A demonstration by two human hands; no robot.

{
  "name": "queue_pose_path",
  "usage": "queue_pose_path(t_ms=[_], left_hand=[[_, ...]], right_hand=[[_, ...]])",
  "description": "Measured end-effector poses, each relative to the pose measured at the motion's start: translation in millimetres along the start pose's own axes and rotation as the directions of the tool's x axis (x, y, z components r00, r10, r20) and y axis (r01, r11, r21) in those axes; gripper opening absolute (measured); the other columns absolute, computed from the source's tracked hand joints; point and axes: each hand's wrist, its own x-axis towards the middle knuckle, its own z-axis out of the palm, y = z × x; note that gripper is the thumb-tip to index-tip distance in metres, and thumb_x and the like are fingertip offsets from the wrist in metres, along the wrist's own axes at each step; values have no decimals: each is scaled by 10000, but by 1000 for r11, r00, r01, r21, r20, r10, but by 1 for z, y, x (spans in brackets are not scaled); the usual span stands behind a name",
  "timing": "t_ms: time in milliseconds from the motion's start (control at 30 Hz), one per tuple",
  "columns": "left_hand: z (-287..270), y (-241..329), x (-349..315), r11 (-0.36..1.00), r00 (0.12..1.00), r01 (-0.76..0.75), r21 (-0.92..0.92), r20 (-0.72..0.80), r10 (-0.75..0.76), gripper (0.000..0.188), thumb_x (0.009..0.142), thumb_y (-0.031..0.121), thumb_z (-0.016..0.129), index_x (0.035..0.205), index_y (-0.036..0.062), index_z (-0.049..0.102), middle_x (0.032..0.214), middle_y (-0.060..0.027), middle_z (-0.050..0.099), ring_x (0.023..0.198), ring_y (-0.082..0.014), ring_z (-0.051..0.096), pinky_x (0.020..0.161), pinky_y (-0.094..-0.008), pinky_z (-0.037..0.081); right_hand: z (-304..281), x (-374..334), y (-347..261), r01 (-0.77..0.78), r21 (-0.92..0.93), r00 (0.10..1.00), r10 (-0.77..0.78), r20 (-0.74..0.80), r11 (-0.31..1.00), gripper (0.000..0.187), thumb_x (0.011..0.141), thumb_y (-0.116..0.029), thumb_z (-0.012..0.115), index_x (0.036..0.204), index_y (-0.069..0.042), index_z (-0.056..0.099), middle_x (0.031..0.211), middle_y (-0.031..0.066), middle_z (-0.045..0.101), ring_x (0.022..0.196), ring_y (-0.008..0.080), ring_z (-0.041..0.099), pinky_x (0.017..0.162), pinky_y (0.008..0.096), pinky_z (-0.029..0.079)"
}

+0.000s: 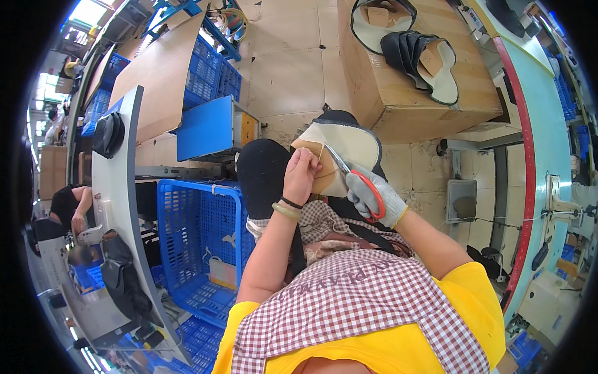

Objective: Trimming the excess edges of a shoe insole or outsole using scissors.

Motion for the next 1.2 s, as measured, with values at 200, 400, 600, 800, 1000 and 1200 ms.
queue_pose_path(t_ms=[200,400,600,800,1000,1200], left_hand=[[12,5,6,813,971,30,581,-209,113,168,868,156,671,897,15,583,684,55,520,587,-14,430,534,-181,367],[10,9,9,850,956,79,522,-280,84,116,865,132,674,857,23,635,727,73,561,606,-11,462,546,-172,369],[8,17,0,943,977,143,301,-197,-85,79,895,113,625,889,34,625,775,59,564,683,-25,481,631,-182,393],[8,23,-14,928,976,170,332,-184,-113,67,877,75,616,858,11,616,777,45,568,693,-35,478,629,-186,394],[1,23,-14,938,975,206,278,-138,-174,75,882,74,608,837,14,605,763,47,552,685,-38,470,626,-191,391],[-5,28,-14,949,969,246,197,-78,-235,68,890,56,595,826,32,591,765,52,552,691,-34,478,645,-183,392]], right_hand=[[8,-1,-20,-123,-49,991,120,-57,991,207,940,-344,524,989,-143,530,677,-11,502,423,40,409,360,196,326],[-1,6,-25,-111,-31,994,112,2,993,251,938,-378,525,941,-127,515,679,-16,515,432,36,417,366,186,333],[0,7,-27,-129,-74,990,132,46,989,286,938,-374,531,1078,-125,540,684,-24,494,440,28,403,379,182,345],[6,-5,-33,-161,-196,984,172,43,967,531,927,-344,543,1412,-179,403,687,-22,491,440,33,399,384,183,357],[6,7,-33,-191,-233,979,203,26,954,514,925,-340,542,1394,-166,422,691,-15,502,448,43,410,385,187,362],[5,13,-46,-179,-236,974,206,94,955,489,928,-346,536,1369,-156,445,694,-12,503,447,43,401,384,187,338]])
